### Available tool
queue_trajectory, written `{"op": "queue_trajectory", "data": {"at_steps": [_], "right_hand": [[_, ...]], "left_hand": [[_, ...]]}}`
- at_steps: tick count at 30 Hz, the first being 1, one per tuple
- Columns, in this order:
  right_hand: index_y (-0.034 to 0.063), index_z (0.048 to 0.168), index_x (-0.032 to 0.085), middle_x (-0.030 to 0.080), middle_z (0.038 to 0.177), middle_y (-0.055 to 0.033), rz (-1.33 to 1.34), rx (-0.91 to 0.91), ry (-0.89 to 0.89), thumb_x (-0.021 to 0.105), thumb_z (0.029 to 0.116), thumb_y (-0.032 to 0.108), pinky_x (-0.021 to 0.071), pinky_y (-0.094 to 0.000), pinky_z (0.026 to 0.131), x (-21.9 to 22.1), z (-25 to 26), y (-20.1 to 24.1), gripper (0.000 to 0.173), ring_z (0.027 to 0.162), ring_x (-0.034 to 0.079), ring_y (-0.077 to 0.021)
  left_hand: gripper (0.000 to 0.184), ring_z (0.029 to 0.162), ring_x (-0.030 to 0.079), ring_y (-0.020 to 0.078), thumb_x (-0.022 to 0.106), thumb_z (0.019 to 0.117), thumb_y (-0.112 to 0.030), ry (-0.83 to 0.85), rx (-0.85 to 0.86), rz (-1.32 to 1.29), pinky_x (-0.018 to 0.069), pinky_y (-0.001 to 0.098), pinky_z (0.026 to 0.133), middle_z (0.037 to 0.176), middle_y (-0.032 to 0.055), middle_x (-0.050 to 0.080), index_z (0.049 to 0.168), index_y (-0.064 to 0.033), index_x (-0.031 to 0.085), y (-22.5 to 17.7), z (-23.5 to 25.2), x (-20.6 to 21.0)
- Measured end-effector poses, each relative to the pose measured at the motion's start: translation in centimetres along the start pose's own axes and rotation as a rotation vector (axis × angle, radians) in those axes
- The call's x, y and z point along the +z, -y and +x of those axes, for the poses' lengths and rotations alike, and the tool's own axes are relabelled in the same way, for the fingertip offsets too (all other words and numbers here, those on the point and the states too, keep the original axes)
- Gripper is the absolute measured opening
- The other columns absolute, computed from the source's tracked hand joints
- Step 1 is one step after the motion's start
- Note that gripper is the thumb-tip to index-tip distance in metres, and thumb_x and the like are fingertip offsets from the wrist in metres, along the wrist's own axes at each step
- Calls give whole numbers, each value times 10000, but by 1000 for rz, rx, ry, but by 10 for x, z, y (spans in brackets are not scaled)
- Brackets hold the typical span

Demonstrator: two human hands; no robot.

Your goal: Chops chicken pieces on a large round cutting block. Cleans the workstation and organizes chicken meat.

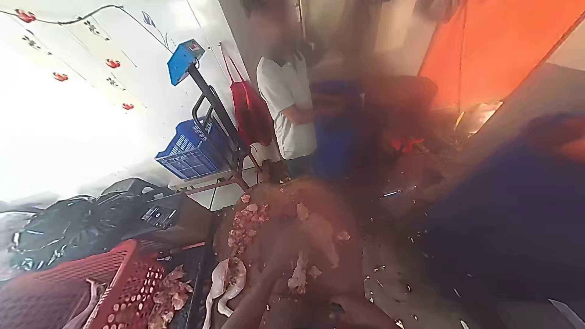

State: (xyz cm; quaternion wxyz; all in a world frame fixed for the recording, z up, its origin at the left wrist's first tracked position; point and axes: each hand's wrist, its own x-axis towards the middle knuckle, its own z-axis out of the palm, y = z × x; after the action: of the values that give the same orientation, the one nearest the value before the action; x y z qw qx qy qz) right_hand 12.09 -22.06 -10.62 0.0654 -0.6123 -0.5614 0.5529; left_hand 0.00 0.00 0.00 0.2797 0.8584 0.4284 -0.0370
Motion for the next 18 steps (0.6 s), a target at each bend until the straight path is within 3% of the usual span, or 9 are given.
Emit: {"op": "queue_trajectory", "data": {"at_steps": [2,4,5,7,10,13,15,16,18], "right_hand": [[85,1371,607,673,1251,-224,71,74,-92,541,1043,477,464,-643,1032,-12,5,-9,516,1181,641,-397],[70,1379,604,674,1228,-239,145,148,-193,522,1047,498,475,-629,1023,-21,15,-21,548,1157,647,-401],[44,1367,599,668,1212,-250,180,178,-252,509,1056,488,475,-614,1017,-26,18,-23,550,1142,645,-402],[22,1370,578,663,1201,-249,193,179,-403,490,1071,440,491,-581,1009,-29,22,-21,522,1125,650,-386],[-15,1437,524,641,1270,-275,211,120,-540,517,1074,338,474,-570,1061,-29,20,-13,506,1187,634,-399],[-48,1430,519,647,1243,-276,310,6,-477,500,1081,312,505,-521,1013,-12,18,-31,501,1125,655,-361],[-50,1305,577,675,1009,-214,330,-1,-443,472,1082,392,576,-490,807,13,23,-58,506,873,679,-289],[-63,1278,572,651,951,-208,332,57,-399,458,1089,394,555,-497,781,15,18,-54,508,825,647,-290],[-63,1284,572,656,993,-238,261,228,-341,435,1096,422,531,-536,865,10,11,-34,538,904,654,-338]], "left_hand": [[467,1089,685,294,564,1046,-415,-108,-105,-340,540,526,981,1180,168,704,1373,-84,605,35,-20,-12],[494,1090,672,219,569,1050,-403,-109,-199,-618,549,450,980,1214,140,688,1394,-49,566,74,-47,-13],[467,1031,673,178,577,1049,-371,-105,-249,-739,559,405,932,1176,116,693,1386,-47,568,88,-63,-9],[330,732,628,107,572,1052,-306,-131,-322,-957,558,310,680,899,45,675,1251,-48,626,118,-92,17],[260,568,565,100,524,1068,-281,-134,-395,-1282,507,276,517,735,18,619,1193,-74,619,161,-130,73],[203,598,556,76,482,1078,-222,-209,-503,-1394,493,248,547,740,-6,604,1117,-69,611,153,-159,97],[231,623,572,69,474,1078,-217,-223,-511,-1422,509,241,569,766,-7,623,1132,-57,631,145,-172,106],[244,612,562,62,471,1084,-241,-202,-506,-1443,500,235,557,761,-15,617,1137,-69,635,143,-174,112],[234,591,536,59,461,1089,-265,-135,-486,-1508,480,231,537,748,-28,588,1146,-94,611,136,-168,120]]}}
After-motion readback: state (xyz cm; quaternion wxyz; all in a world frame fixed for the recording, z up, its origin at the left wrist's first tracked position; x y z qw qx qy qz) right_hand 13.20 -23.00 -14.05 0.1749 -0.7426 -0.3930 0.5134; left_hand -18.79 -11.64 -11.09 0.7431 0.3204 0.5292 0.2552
